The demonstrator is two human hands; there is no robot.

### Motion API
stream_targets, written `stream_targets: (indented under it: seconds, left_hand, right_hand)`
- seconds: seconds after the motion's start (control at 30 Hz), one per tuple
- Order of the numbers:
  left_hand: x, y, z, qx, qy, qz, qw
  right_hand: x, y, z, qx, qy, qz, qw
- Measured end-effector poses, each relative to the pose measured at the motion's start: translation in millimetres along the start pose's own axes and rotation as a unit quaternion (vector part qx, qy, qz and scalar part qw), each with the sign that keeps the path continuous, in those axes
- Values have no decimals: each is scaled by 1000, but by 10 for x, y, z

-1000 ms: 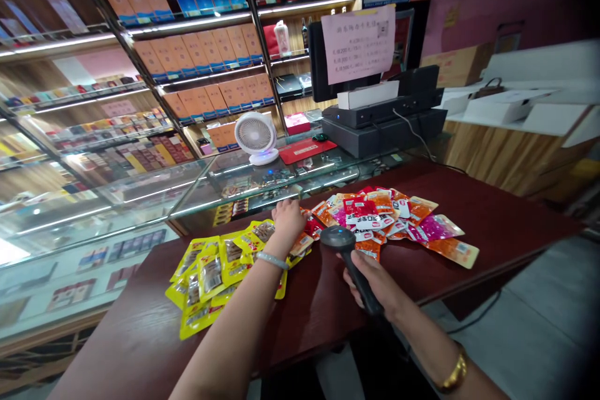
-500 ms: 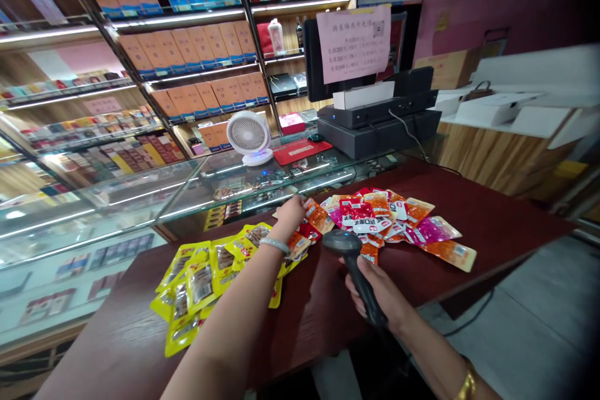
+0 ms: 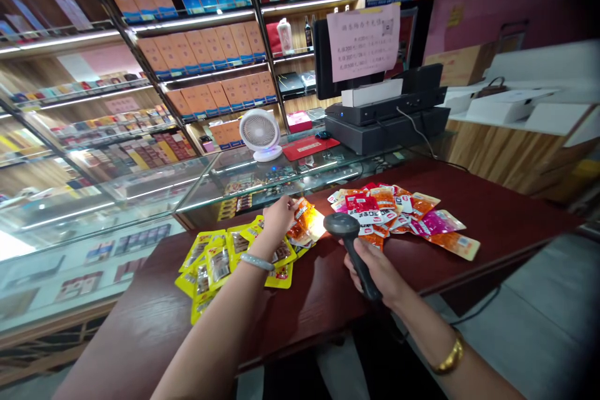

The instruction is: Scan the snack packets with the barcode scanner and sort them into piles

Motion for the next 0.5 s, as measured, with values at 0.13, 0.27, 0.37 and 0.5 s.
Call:
stream_targets:
  seconds: [0.13,0.27,0.37,0.5]
  left_hand:
    - [14,26,-119,65,8,-14,998]
    - [52,71,-174,176,-4,14,984]
    - [108,8,-10,177,-34,67,981]
    - [240,-340,450,109,-88,-17,990]
  right_hand:
    - [-45,45,60,-17,-9,5,1000]
    - [-139,204,107,-25,-23,28,999]
    - [-189,325,102,-15,-16,47,999]
    - [-202,404,85,-5,2,52,999]
Point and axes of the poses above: each hand's wrist, its own x-axis towards the middle knuckle, its own y-axis out of the back of the hand, z = x × y, the point moved 2 cm from there along x, towards the middle knuckle, and after that the axes turned 1 degree about -x, right-handed, at the moved point
